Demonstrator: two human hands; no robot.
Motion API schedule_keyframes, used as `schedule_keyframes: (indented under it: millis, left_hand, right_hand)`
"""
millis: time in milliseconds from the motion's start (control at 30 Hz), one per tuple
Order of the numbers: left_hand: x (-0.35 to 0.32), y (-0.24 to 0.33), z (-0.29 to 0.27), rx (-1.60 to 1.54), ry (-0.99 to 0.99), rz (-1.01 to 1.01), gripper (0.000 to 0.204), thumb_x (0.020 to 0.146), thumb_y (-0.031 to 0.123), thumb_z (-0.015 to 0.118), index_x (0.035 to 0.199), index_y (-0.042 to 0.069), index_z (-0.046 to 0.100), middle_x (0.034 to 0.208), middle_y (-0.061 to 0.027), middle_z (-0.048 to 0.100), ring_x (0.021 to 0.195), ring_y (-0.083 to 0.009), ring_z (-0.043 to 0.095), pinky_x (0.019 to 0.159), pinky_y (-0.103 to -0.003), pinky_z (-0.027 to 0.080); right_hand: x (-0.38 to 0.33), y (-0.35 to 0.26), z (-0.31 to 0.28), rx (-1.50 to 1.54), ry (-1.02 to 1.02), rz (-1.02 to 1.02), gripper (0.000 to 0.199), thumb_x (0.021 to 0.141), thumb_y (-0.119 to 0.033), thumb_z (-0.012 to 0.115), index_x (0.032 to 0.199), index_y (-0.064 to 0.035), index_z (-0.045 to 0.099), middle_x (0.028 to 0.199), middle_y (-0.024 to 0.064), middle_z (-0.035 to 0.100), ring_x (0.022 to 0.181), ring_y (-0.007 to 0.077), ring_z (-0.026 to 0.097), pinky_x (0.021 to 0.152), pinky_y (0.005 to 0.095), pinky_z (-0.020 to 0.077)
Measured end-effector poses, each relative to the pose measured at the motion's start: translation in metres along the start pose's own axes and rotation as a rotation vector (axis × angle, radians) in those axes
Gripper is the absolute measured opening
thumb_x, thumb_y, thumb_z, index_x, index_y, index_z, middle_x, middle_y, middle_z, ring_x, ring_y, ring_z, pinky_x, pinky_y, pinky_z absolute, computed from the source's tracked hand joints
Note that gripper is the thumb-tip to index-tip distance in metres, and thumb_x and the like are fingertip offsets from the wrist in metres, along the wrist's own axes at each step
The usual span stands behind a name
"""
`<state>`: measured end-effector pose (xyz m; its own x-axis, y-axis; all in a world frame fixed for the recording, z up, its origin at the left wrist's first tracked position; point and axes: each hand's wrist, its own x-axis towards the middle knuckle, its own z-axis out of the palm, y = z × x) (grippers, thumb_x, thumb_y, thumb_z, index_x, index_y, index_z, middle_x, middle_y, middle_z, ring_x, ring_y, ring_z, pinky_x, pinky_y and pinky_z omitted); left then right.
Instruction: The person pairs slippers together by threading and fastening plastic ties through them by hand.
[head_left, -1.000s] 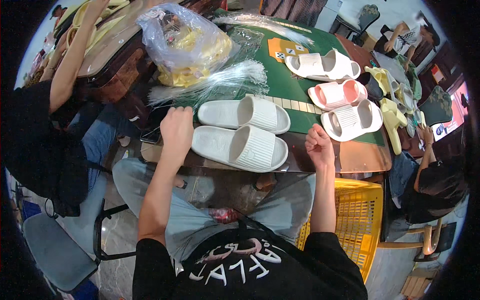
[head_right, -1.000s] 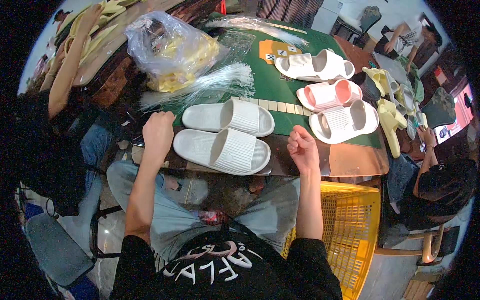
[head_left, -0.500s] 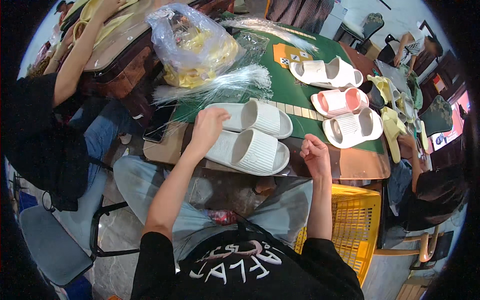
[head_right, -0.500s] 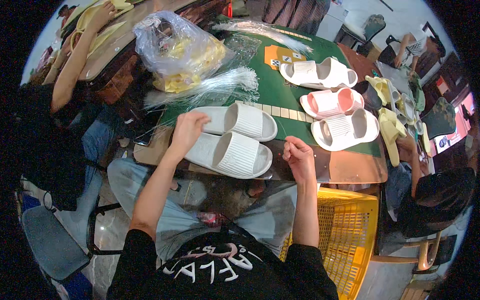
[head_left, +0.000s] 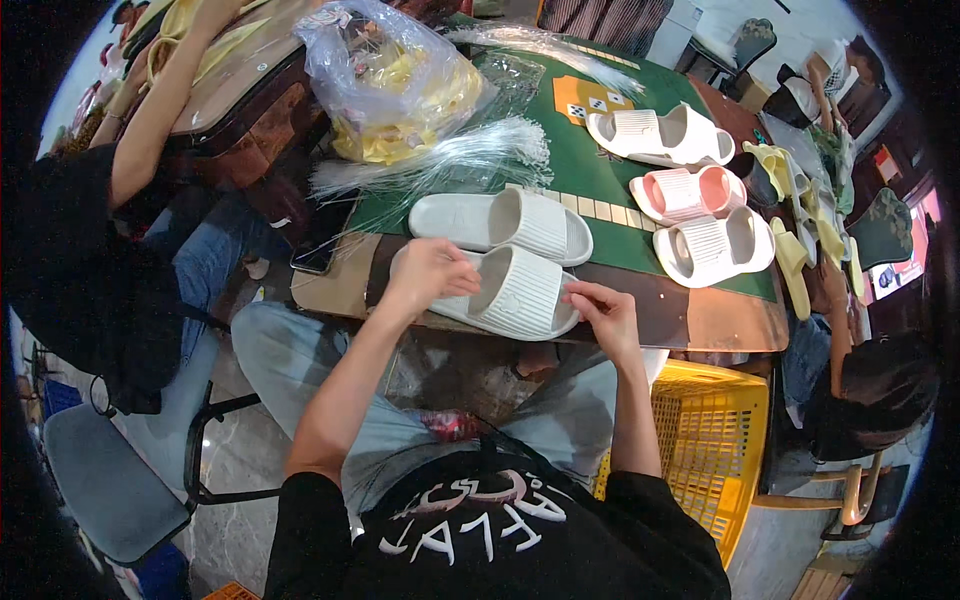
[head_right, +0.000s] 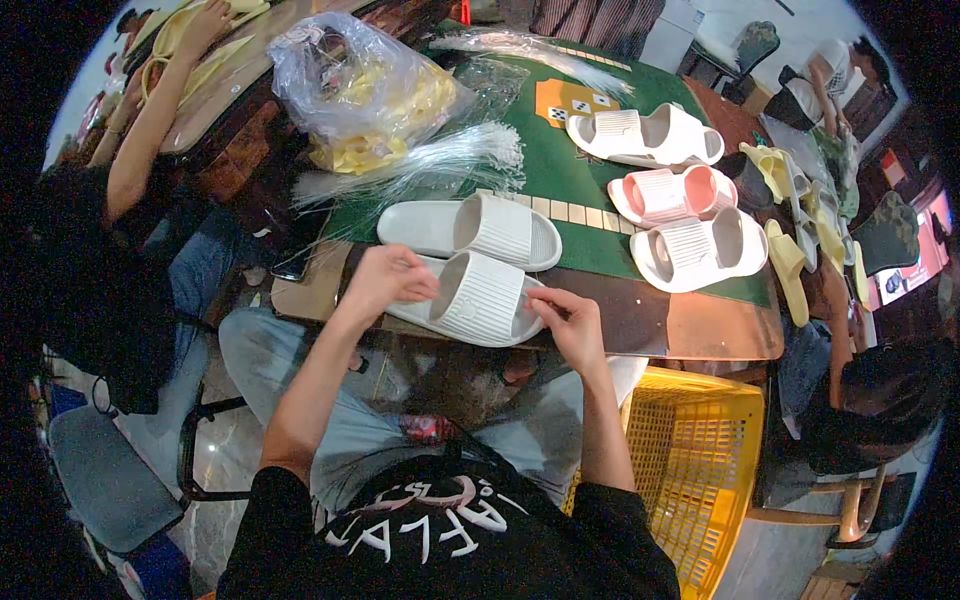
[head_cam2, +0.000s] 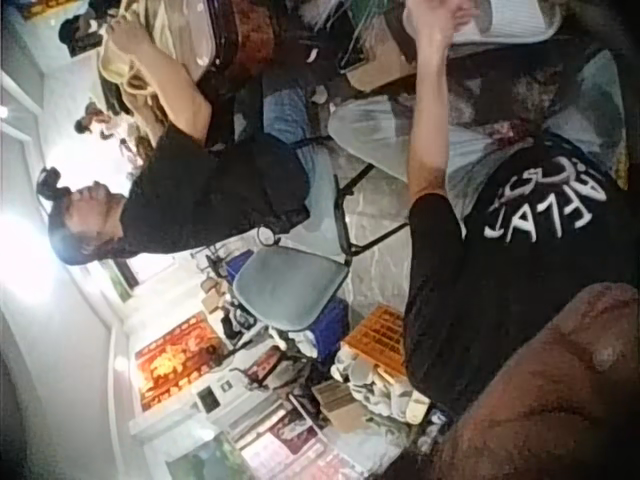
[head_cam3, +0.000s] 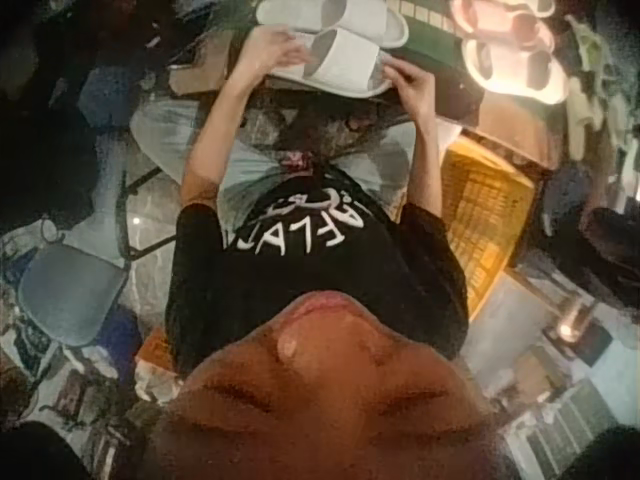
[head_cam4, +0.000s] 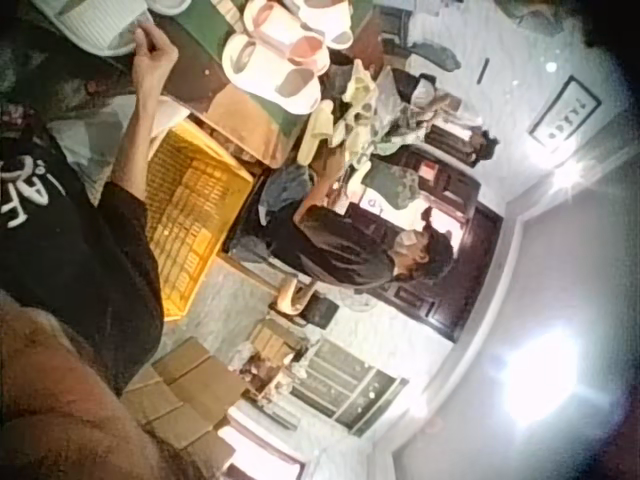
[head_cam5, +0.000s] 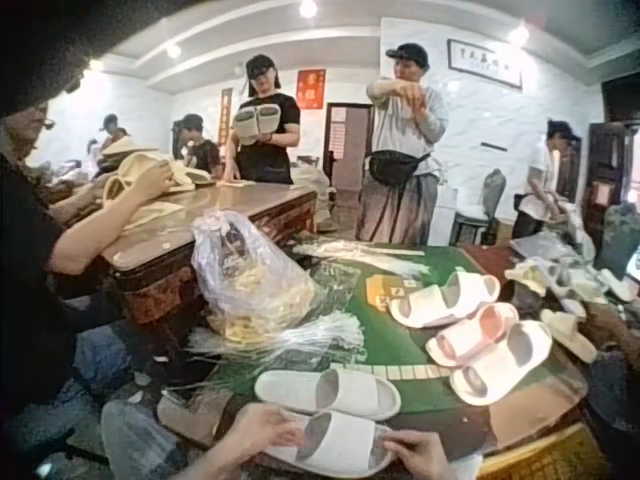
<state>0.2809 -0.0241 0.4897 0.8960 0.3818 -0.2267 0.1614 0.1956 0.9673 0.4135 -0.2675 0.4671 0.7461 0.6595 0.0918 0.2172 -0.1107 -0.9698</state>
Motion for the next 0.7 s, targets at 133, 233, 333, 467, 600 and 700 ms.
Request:
schedule_keyframes:
  millis: [133,233,333,467,600,700]
  left_hand:
    - [0.009,-0.016,0.022,0.006,-0.066,-0.052,0.013,0.082,0.008,0.062,0.085,-0.005,0.061,0.074,-0.0098,0.064,0.063,-0.0140,0.063,0.055,-0.023,0.050]
    - [0.020,-0.024,0.032,0.008,-0.138,-0.098,0.014,0.084,0.004,0.058,0.093,-0.006,0.063,0.076,-0.0072,0.064,0.064,-0.0110,0.060,0.053,-0.023,0.047]
    - [0.025,-0.025,0.044,-0.204,-0.227,-0.163,0.016,0.083,-0.001,0.055,0.096,-0.008,0.062,0.083,-0.0100,0.065,0.067,-0.0136,0.062,0.061,-0.026,0.050]
    - [0.025,-0.024,0.047,-0.148,-0.281,-0.139,0.017,0.082,0.000,0.055,0.095,-0.008,0.062,0.085,-0.0109,0.066,0.075,-0.0152,0.062,0.068,-0.027,0.049]
    - [0.017,-0.010,0.043,0.435,-0.081,0.268,0.016,0.082,0.004,0.053,0.090,-0.005,0.063,0.077,-0.0087,0.067,0.071,-0.0188,0.062,0.064,-0.029,0.046]
    - [0.003,0.001,0.047,0.803,0.396,0.590,0.014,0.082,0.008,0.055,0.091,0.001,0.064,0.086,-0.0143,0.063,0.078,-0.0352,0.059,0.068,-0.039,0.047]
  right_hand:
    - [-0.007,-0.012,0.009,-0.372,0.023,-0.116,0.021,0.076,-0.003,0.065,0.097,-0.0026,0.066,0.081,0.0094,0.066,0.068,0.0133,0.061,0.062,0.0236,0.0475]
    - [-0.010,-0.019,0.017,-0.500,0.009,-0.219,0.025,0.069,-0.003,0.068,0.093,-0.0049,0.066,0.078,0.0057,0.063,0.068,0.0174,0.056,0.062,0.0281,0.0457]
    - [-0.011,-0.021,0.023,-0.575,0.010,-0.282,0.023,0.064,-0.006,0.069,0.086,-0.0069,0.066,0.079,0.0056,0.062,0.075,0.0255,0.055,0.066,0.0348,0.0459]
    - [-0.008,-0.006,0.026,-0.674,0.096,-0.455,0.014,0.066,-0.004,0.068,0.080,-0.0062,0.065,0.075,0.0054,0.061,0.070,0.0252,0.054,0.062,0.0348,0.0447]
    - [-0.006,-0.004,0.016,-0.479,0.266,-0.428,0.009,0.070,-0.002,0.067,0.075,-0.0017,0.060,0.071,0.0099,0.058,0.065,0.0250,0.056,0.059,0.0320,0.0454]
    - [-0.007,-0.018,0.008,-0.361,0.369,-0.361,0.005,0.076,0.000,0.063,0.076,0.0012,0.058,0.070,0.0093,0.057,0.062,0.0183,0.055,0.058,0.0271,0.0446]
